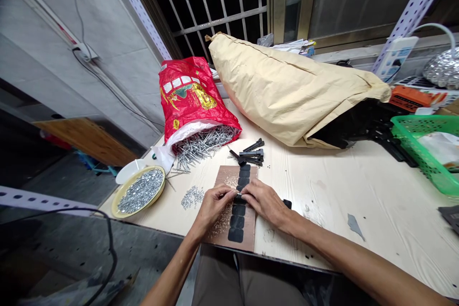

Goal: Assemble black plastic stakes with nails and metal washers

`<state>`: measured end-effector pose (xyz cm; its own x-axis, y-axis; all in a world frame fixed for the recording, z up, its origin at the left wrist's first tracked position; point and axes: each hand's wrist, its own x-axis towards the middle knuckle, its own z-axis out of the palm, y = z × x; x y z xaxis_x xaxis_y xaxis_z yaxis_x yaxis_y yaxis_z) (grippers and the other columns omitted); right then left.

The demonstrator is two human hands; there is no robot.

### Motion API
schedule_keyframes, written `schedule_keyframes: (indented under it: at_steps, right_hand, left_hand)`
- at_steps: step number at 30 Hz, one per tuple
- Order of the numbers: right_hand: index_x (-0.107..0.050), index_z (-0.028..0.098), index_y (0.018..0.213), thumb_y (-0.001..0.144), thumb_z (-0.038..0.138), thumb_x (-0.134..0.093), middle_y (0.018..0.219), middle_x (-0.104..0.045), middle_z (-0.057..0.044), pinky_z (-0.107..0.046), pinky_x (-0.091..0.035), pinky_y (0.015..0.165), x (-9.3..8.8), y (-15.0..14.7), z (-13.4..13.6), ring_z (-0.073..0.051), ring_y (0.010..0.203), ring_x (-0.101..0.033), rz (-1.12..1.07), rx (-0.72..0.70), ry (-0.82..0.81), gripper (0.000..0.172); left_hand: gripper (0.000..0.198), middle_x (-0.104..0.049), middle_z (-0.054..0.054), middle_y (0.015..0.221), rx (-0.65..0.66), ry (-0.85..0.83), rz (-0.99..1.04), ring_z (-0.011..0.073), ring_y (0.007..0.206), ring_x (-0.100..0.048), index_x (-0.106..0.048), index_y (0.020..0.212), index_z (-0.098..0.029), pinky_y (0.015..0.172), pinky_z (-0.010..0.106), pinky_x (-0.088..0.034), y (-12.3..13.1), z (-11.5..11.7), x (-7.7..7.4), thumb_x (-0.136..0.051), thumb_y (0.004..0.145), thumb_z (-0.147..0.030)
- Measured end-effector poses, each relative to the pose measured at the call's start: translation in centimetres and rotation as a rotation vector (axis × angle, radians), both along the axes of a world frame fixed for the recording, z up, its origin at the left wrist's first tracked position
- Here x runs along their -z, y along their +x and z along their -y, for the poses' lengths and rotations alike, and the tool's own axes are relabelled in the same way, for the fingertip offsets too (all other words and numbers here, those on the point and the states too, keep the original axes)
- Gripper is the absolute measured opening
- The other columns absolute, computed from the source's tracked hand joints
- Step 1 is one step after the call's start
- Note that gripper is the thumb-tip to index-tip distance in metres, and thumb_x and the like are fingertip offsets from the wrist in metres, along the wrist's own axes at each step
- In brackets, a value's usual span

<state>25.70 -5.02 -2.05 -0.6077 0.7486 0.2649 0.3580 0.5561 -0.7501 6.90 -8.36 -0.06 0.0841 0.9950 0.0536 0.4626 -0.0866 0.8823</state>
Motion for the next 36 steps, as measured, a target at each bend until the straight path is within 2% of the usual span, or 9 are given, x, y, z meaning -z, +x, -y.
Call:
schedule_keyframes:
  at_steps: [5,10,13,17,20,23,28,33,36]
  right_hand:
    - [-0.060,0.020,0.087,0.090,0.029,-0.049,0.082,-0.058,-0.002,-0.027,-0.044,0.069,-0.1,0.1,0.2,-0.014,0.076,-0.055,-0.037,0.056,-0.016,0.015]
    - [-0.062,0.023,0.089,0.092,0.035,-0.045,0.084,-0.058,-0.002,-0.025,-0.044,0.065,-0.1,0.9,-0.5,-0.014,0.075,-0.056,0.043,0.124,0.070,0.021]
    - [-0.062,0.024,0.090,0.093,0.037,-0.042,0.084,-0.056,-0.002,-0.023,-0.042,0.059,0.4,1.6,-1.9,-0.013,0.072,-0.056,0.133,0.169,0.172,0.024]
    - [-0.062,0.023,0.089,0.093,0.037,-0.040,0.083,-0.054,-0.001,-0.021,-0.038,0.053,1.2,2.0,-4.6,-0.013,0.069,-0.054,0.260,0.229,0.272,0.026]
    - [-0.061,0.020,0.086,0.093,0.034,-0.042,0.081,-0.053,-0.001,-0.022,-0.036,0.052,1.5,1.7,-5.9,-0.012,0.068,-0.053,0.313,0.208,0.307,0.025]
    - [-0.060,0.018,0.083,0.094,0.028,-0.041,0.080,-0.053,-0.002,-0.022,-0.036,0.051,1.6,1.2,-5.0,-0.011,0.066,-0.051,0.271,0.153,0.315,0.025]
    - [-0.057,0.018,0.080,0.093,0.015,-0.039,0.074,-0.053,-0.001,-0.021,-0.036,0.052,1.3,0.3,-2.5,-0.012,0.067,-0.048,0.214,-0.183,0.434,0.023]
    - [-0.056,0.016,0.082,0.094,0.018,-0.038,0.076,-0.053,-0.002,-0.022,-0.037,0.052,0.9,0.2,-4.1,-0.012,0.066,-0.048,0.207,0.023,0.332,0.022]
    - [-0.056,0.017,0.081,0.094,0.020,-0.038,0.076,-0.053,-0.002,-0.022,-0.035,0.053,1.4,0.1,-3.6,-0.013,0.069,-0.048,0.261,-0.129,0.422,0.023]
  left_hand:
    - [0.031,-0.065,0.004,0.074,-0.022,-0.056,0.026,0.0180,0.073,-0.058,-0.072,0.077,-0.018,0.068,0.026,-0.042,0.1,-0.1,0.2,-0.054,0.081,-0.043]
    - [0.042,-0.060,0.005,0.068,-0.078,-0.079,0.074,0.0178,0.069,-0.054,-0.072,0.071,-0.017,0.065,0.026,-0.041,0.4,-0.1,0.5,-0.046,0.085,-0.047]
    - [0.044,-0.056,0.004,0.068,-0.151,-0.032,0.041,0.0181,0.070,-0.053,-0.072,0.087,-0.018,0.069,0.028,-0.042,0.2,0.1,0.7,-0.040,0.087,-0.048]
    - [0.039,-0.054,0.004,0.078,-0.254,0.076,-0.161,0.0201,0.080,-0.053,-0.066,0.107,-0.022,0.077,0.033,-0.042,-0.3,0.9,1.0,-0.040,0.089,-0.043]
    - [0.037,-0.053,0.005,0.081,-0.284,0.109,-0.255,0.0211,0.083,-0.053,-0.063,0.113,-0.023,0.079,0.035,-0.042,-0.4,1.4,1.5,-0.041,0.089,-0.040]
    - [0.038,-0.054,0.005,0.083,-0.312,0.089,-0.241,0.0207,0.084,-0.055,-0.061,0.116,-0.023,0.078,0.035,-0.044,-0.5,1.7,2.2,-0.039,0.090,-0.040]
    - [0.039,-0.057,0.006,0.093,-0.357,0.066,-0.177,0.0211,0.091,-0.056,-0.061,0.115,-0.022,0.084,0.036,-0.044,-0.5,1.7,2.9,-0.036,0.091,-0.039]
    - [0.037,-0.059,0.006,0.097,-0.363,0.070,-0.182,0.0207,0.094,-0.056,-0.061,0.114,-0.022,0.085,0.034,-0.044,-0.5,1.8,2.9,-0.037,0.091,-0.038]
    - [0.037,-0.060,0.007,0.098,-0.361,0.079,-0.191,0.0206,0.095,-0.057,-0.062,0.112,-0.021,0.086,0.034,-0.044,-0.5,1.6,2.9,-0.036,0.091,-0.037]
